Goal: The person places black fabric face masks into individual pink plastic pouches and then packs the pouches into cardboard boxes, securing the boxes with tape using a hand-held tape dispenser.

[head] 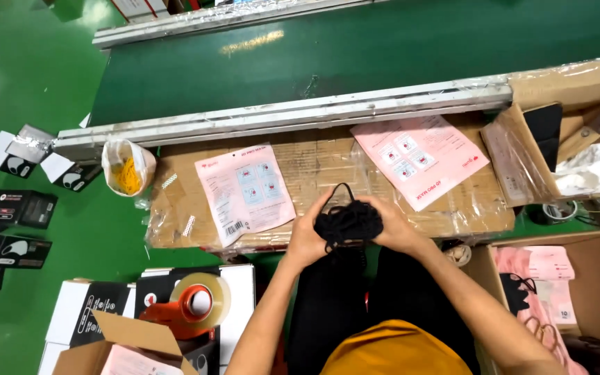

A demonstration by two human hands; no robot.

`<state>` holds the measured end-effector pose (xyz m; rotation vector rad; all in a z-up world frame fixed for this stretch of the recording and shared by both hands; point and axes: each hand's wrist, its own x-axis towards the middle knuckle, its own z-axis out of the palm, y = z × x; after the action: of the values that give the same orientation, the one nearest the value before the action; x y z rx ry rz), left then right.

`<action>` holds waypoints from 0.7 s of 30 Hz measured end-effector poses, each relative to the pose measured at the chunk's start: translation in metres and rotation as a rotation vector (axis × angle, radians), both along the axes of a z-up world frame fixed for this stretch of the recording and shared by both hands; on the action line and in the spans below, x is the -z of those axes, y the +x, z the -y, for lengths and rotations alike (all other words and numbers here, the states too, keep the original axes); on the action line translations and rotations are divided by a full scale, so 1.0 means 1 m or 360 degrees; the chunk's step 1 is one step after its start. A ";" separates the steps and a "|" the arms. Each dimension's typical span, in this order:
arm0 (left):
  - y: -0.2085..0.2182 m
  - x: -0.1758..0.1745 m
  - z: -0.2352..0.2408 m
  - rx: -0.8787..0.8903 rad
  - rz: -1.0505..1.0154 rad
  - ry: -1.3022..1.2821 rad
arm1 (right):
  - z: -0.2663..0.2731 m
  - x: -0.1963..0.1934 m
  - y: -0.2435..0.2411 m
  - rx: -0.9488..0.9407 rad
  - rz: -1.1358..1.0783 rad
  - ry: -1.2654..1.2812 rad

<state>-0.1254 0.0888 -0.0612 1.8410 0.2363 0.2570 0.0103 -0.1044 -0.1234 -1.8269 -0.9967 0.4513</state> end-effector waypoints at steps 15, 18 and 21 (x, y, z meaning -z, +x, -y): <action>0.047 -0.068 0.028 0.1068 -0.0042 0.0391 | 0.043 -0.063 0.006 0.0021 0.0603 0.0390; 0.085 -0.081 0.061 0.1001 0.0387 0.0102 | 0.094 -0.024 0.017 0.0003 0.0327 0.0110; 0.136 -0.061 0.101 0.0255 0.0678 -0.0023 | 0.147 0.003 0.033 0.0856 0.0366 0.0266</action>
<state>0.0102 -0.0118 0.0000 1.7332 -0.2031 0.5234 0.0429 -0.2510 -0.1267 -1.9252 -0.6264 -0.1676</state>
